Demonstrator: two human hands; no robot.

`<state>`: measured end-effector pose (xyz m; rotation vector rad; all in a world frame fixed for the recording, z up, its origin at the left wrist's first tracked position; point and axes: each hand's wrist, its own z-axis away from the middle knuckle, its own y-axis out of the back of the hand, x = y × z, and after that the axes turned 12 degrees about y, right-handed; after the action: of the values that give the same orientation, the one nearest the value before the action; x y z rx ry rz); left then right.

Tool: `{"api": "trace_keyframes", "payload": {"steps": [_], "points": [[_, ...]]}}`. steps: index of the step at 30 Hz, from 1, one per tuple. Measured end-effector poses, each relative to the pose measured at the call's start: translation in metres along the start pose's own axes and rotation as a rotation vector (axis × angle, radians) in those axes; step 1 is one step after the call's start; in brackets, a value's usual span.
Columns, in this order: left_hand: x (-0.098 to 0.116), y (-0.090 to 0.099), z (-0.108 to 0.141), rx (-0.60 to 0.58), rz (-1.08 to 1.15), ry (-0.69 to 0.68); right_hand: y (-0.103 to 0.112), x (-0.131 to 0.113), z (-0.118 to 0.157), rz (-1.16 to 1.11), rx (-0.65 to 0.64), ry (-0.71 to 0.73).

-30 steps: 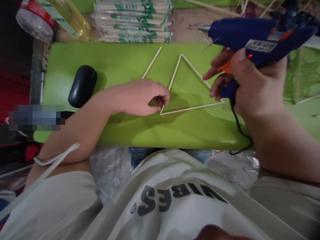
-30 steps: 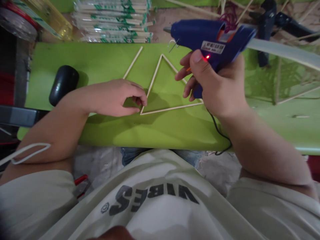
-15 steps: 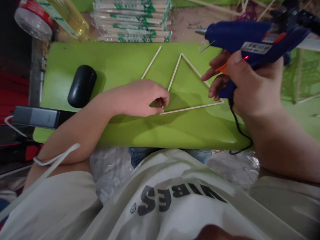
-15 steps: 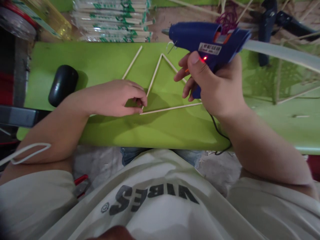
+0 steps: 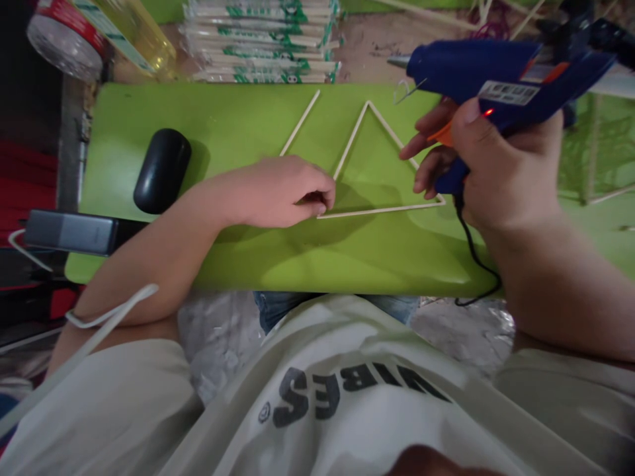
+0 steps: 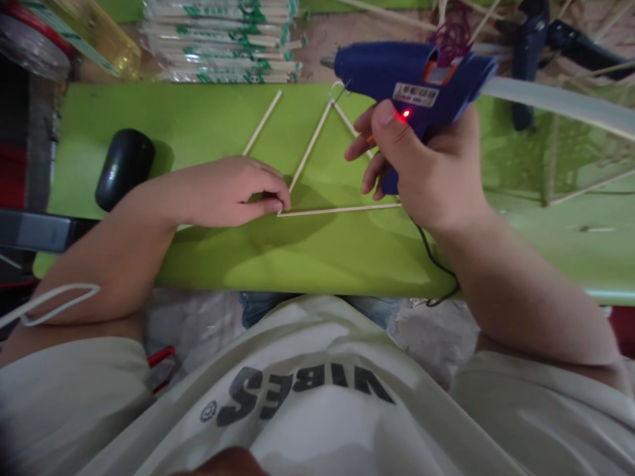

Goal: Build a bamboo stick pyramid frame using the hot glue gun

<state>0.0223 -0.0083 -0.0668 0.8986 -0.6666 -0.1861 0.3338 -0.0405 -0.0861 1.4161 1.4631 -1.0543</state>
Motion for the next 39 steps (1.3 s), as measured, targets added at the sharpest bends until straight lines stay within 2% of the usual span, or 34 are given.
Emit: {"api": "trace_keyframes", "payload": {"steps": [6,13,18,20,23,28,34,39], "points": [[0.001,0.004,0.003,0.035,-0.005,0.055,-0.003,-0.002,0.000,-0.003,-0.004,0.004],[-0.001,0.014,0.018,0.190,-0.033,0.052,0.000,0.003,-0.001,0.040,0.008,0.066],[-0.004,0.014,0.021,0.326,-0.024,-0.007,0.004,0.011,-0.024,-0.026,0.084,0.150],[-0.001,0.015,0.022,0.350,-0.005,-0.002,0.009,0.015,-0.034,-0.039,0.095,0.122],[0.007,0.018,0.025,0.346,0.016,0.024,0.015,0.019,-0.044,-0.027,0.113,-0.002],[0.011,0.022,0.028,0.412,0.014,0.107,0.020,0.022,-0.044,-0.091,0.093,-0.160],[0.002,0.026,0.024,0.442,0.070,0.118,0.015,0.023,-0.039,-0.080,0.073,-0.123],[0.001,0.032,0.032,0.383,0.073,0.134,0.011,0.021,-0.032,-0.039,0.040,-0.170]]}}
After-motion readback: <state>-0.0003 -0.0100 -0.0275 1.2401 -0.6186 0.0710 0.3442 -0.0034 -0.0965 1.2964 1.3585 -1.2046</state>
